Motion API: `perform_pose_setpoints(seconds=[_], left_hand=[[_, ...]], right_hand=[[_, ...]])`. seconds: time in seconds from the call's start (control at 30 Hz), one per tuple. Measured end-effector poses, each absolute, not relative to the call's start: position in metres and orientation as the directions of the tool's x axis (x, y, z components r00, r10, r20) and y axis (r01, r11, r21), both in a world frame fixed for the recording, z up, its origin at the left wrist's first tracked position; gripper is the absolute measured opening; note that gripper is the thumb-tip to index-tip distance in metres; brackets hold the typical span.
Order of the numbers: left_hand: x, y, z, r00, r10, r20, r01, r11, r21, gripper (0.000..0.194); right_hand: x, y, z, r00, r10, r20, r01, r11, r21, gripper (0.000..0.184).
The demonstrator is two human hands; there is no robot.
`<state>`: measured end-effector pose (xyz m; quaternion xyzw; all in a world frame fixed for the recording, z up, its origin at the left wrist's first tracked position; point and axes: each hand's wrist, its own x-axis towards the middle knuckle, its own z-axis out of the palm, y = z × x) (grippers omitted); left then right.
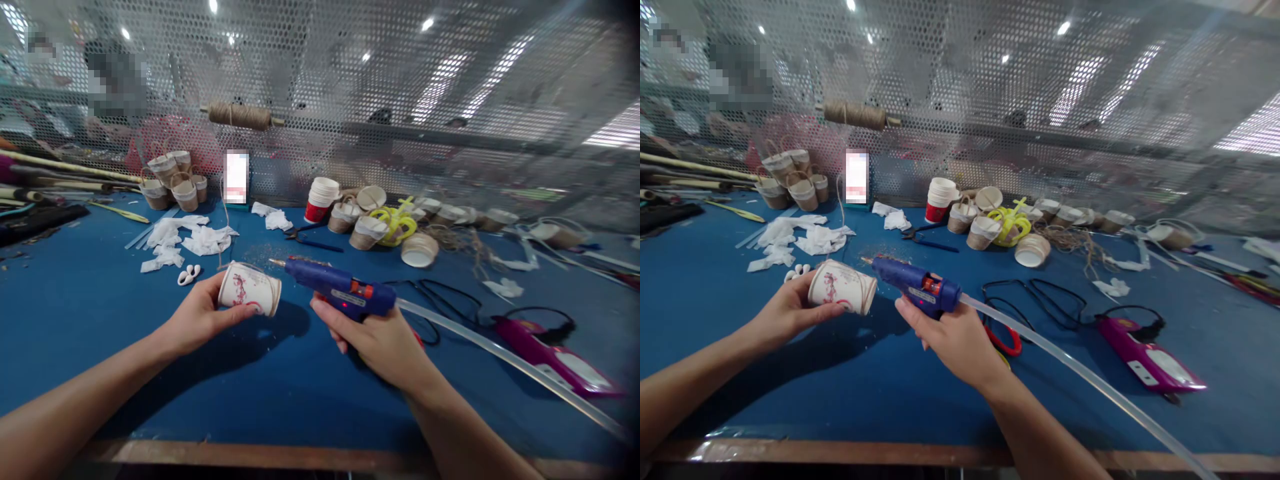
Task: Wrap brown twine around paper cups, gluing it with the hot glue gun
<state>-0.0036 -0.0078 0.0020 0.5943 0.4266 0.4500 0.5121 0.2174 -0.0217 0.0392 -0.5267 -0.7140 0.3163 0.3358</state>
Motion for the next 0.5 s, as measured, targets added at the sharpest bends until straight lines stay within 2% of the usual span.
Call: perform_pose_setpoints(seconds=[0.1, 0.2, 0.37, 0.5], left_hand=[[-0.003, -0.006, -0.004, 0.210, 0.978, 0.021, -0.095, -0.001, 0.996, 0.026], [-0.007, -0.002, -0.007, 0.178, 0.983, 0.050, -0.141, -0.024, 0.990, 0.023], [-0.013, 0.000, -0.004, 0.110, 0.988, 0.113, 0.000, -0.113, 0.994, 0.025], [-0.014, 0.001, -0.002, 0.088, 0.985, 0.150, 0.091, -0.158, 0.983, 0.024]], right_hand=[[0.220, -0.022, 0.041, -0.210, 0.972, 0.102, 0.533, 0.201, -0.822, 0.028], [0.223, -0.023, 0.043, -0.241, 0.969, 0.055, 0.553, 0.183, -0.813, 0.026], [0.220, -0.026, 0.047, -0.267, 0.963, -0.025, 0.584, 0.141, -0.799, 0.025], [0.219, -0.026, 0.048, -0.287, 0.958, -0.011, 0.597, 0.169, -0.784, 0.025]])
